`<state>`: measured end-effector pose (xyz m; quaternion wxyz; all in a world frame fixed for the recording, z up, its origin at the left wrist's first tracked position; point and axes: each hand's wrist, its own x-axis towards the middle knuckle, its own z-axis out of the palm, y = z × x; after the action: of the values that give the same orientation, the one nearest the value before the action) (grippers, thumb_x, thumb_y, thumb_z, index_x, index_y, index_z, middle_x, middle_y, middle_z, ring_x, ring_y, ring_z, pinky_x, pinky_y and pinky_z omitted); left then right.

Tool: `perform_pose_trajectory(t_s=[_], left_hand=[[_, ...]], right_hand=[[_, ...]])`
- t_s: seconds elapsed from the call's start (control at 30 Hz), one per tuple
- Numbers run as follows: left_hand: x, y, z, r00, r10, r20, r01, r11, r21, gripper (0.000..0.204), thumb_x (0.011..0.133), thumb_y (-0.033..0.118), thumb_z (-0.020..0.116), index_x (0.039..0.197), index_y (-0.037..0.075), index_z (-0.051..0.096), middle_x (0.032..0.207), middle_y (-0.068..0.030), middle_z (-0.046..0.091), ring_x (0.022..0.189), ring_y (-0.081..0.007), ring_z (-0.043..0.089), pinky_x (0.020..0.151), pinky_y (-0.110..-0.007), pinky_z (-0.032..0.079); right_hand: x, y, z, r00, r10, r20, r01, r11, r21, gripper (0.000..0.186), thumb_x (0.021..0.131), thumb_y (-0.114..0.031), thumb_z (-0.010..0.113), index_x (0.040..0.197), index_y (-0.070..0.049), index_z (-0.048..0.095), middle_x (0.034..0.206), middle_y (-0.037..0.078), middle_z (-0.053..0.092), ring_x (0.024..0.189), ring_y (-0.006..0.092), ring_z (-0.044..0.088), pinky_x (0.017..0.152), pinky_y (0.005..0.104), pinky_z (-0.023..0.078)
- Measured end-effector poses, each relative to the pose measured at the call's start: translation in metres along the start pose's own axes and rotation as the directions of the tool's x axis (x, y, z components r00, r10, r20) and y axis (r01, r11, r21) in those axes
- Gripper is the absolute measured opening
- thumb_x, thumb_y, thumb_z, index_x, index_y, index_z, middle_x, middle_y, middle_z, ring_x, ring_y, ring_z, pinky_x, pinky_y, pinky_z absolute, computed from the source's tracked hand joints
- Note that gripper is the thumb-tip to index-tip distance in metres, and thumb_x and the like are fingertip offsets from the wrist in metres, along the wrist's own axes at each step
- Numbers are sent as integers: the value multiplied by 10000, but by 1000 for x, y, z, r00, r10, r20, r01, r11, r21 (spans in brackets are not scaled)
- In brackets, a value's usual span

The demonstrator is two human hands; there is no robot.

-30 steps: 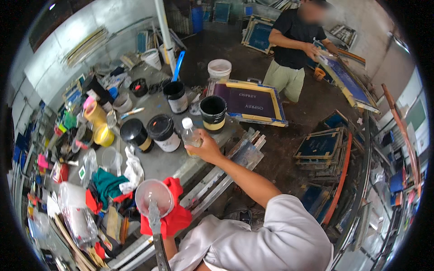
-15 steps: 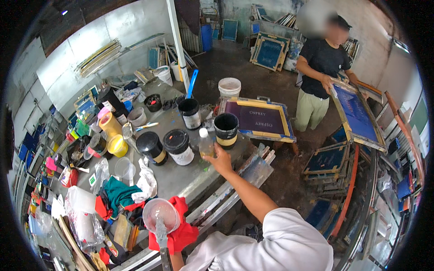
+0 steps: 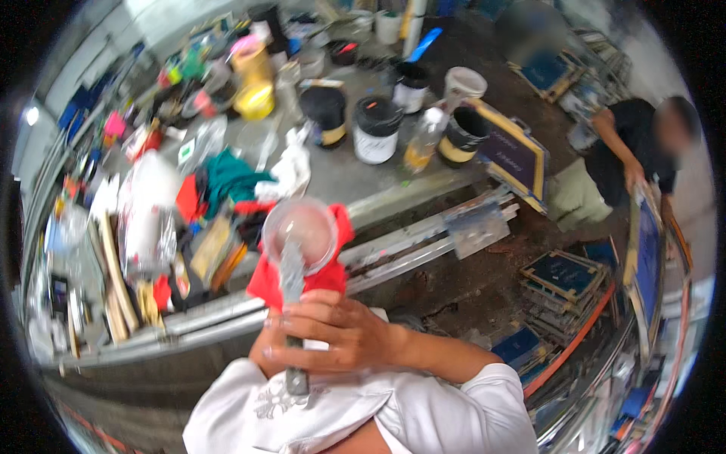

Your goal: The person secures a purple Osprey screen with blue tape, then moves to a workbench to mix a white liquid from a can into a measuring cup using a spatula. The person pours a clear liquid from a bottle into the mixture and stirs it.

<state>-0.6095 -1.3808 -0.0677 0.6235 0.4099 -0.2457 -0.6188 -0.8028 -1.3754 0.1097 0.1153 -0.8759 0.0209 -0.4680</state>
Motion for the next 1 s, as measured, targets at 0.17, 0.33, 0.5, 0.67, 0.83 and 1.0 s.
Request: perform_pose_trajectory(t_s=[0.17,0.33,0.5,0.67,0.83,1.0], left_hand=[[-14,17,3,941,299,157,-333,745,578,668,886,347,718,1426,64,445,1417,-112,525,1261,-253,544,1057,-409,468],[-34,34,40,944,306,124,-330,871,363,720,842,355,773,1421,72,452,1409,-102,533,1265,-254,537,1059,-407,452],[-46,52,58,946,315,75,-306,945,-117,688,886,396,721,1428,85,435,1415,-107,526,1289,-265,516,1071,-406,448],[-54,54,53,989,42,142,75,687,-723,608,931,364,674,1419,85,443,1404,-113,527,1280,-263,520,1098,-399,435],[-56,63,37,942,304,140,-334,889,314,616,1036,533,398,1471,97,391,1502,-143,433,1359,-321,439,1151,-481,380],[-42,56,-10,861,506,-52,-400,736,546,561,989,394,568,1439,111,389,1442,-73,488,1296,-225,497,1120,-419,415]], right_hand=[[23,29,19,999,47,-21,-34,907,419,337,936,-417,668,999,-90,621,1093,120,692,1067,349,641,907,492,522],[51,36,5,806,495,-324,-147,698,701,502,1035,-599,355,944,-114,448,722,61,487,789,275,556,744,411,487],[70,57,-27,757,600,-259,9,387,922,502,1038,-611,331,913,-132,419,656,9,374,491,124,339,482,284,326],[84,69,-5,840,503,-204,12,360,933,557,1012,-659,343,895,-119,400,642,7,367,463,106,276,450,271,279],[78,67,20,773,614,-162,-108,379,919,474,1053,-550,371,910,-98,386,642,24,353,495,120,290,470,302,300],[93,51,46,633,762,-132,-194,321,927,436,1057,-516,404,908,-107,403,638,19,356,522,131,335,511,310,326]])
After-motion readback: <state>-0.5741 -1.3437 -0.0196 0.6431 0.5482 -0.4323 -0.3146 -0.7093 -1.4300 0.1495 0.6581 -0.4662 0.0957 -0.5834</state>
